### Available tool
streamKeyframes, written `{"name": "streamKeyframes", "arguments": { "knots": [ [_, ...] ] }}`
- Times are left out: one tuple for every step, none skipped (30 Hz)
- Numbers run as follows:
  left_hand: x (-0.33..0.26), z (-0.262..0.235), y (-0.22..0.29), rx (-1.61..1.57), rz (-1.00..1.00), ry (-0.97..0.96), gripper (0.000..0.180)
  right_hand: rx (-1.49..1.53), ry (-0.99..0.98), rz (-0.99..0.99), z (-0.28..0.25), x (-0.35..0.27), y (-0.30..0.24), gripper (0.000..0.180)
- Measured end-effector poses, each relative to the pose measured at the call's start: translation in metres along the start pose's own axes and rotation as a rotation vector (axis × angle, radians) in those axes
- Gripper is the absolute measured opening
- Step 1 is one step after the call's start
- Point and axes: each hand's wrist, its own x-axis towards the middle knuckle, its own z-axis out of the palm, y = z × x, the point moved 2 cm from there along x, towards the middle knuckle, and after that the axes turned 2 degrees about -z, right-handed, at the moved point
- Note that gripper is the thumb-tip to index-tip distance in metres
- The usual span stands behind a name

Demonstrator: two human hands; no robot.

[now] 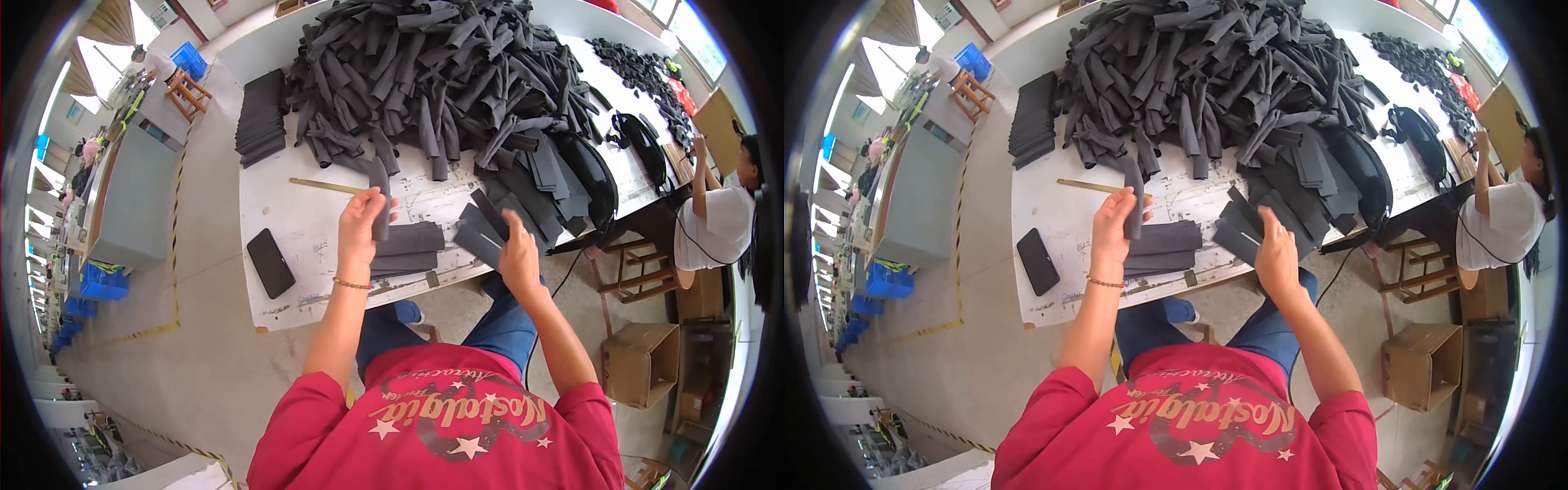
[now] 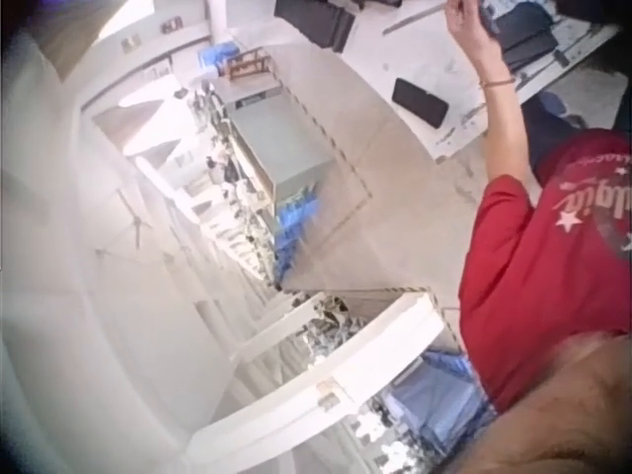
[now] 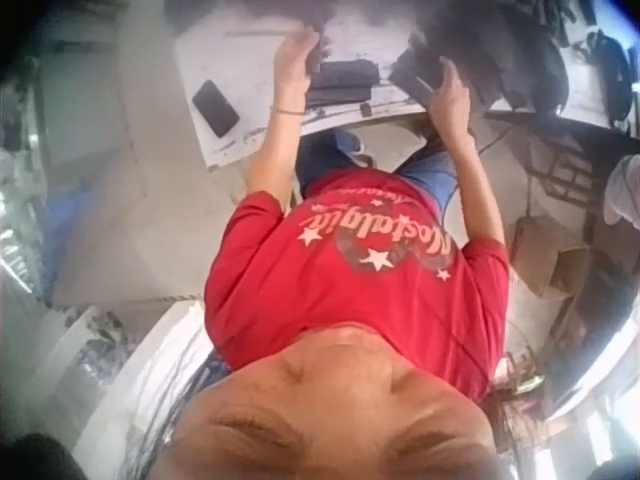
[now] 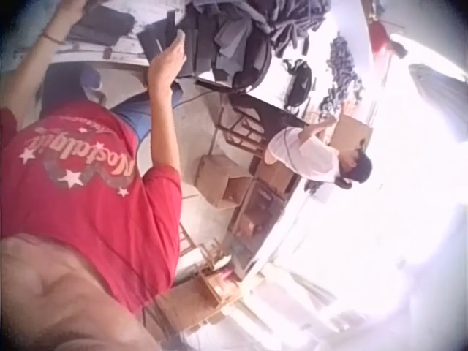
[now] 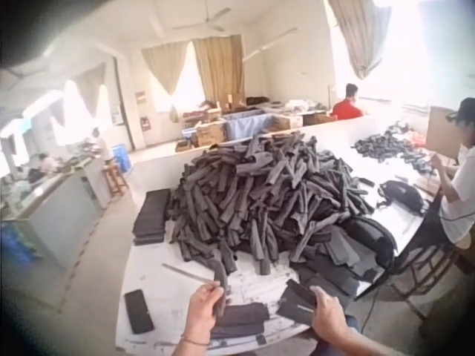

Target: Inspecting and handling grey foam parts at a manufacturing workbench.

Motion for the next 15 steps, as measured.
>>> {"name": "streamKeyframes", "arguments": {
  "knots": [
    [-0.003, 0.004, 0.0, 0.059, 0.025, 0.045, 0.026, 0.16, -0.01, 0.125, -0.003, 0.008, -0.006, 0.041],
    [-0.004, 0.007, -0.002, 0.061, 0.029, 0.049, 0.026, 0.319, -0.021, 0.25, -0.004, 0.013, -0.01, 0.039],
    [-0.006, 0.008, -0.005, 0.0, 0.039, 0.098, 0.025, 0.322, -0.021, 0.246, -0.004, 0.015, -0.01, 0.039],
    [-0.006, 0.008, -0.005, -0.062, 0.049, 0.147, 0.025, 0.363, -0.099, 0.166, -0.003, 0.018, -0.013, 0.034],
    [0.001, 0.002, -0.01, -0.135, -0.016, 0.098, 0.021, 0.402, -0.176, 0.086, -0.003, 0.02, -0.016, 0.03],
    [0.002, -0.008, -0.013, -0.133, -0.008, 0.108, 0.021, 0.448, -0.215, 0.164, -0.006, 0.023, -0.037, 0.028],
    [0.003, -0.008, -0.018, -0.248, -0.091, 0.087, 0.02, 0.481, -0.199, 0.069, -0.002, 0.02, -0.044, 0.031],
    [0.003, -0.009, -0.023, -0.361, -0.174, 0.064, 0.019, 0.513, -0.184, -0.027, 0.002, 0.017, -0.05, 0.035],
    [-0.007, 0.007, -0.02, -0.308, -0.165, 0.041, 0.022, 0.511, -0.185, -0.007, 0.004, 0.014, -0.057, 0.036],
    [-0.014, 0.011, -0.016, -0.307, -0.166, 0.04, 0.022, 0.513, -0.187, 0.008, 0.007, 0.011, -0.066, 0.037],
    [-0.02, 0.015, -0.015, -0.314, -0.189, -0.027, 0.024, 0.519, -0.18, 0.001, 0.009, 0.01, -0.071, 0.033],
    [-0.026, 0.018, -0.012, -0.32, -0.209, -0.093, 0.026, 0.521, -0.178, 0.0, 0.011, 0.011, -0.075, 0.033],
    [-0.032, 0.023, -0.013, -0.328, -0.178, -0.104, 0.038, 0.494, -0.193, -0.018, 0.015, 0.012, -0.077, 0.032],
    [-0.035, 0.025, -0.014, -0.327, -0.177, -0.105, 0.038, 0.466, -0.208, -0.037, 0.016, 0.013, -0.079, 0.03],
    [-0.038, 0.028, -0.013, -0.288, -0.157, -0.236, 0.044, 0.434, -0.257, -0.07, 0.017, 0.015, -0.08, 0.028]
  ]
}}
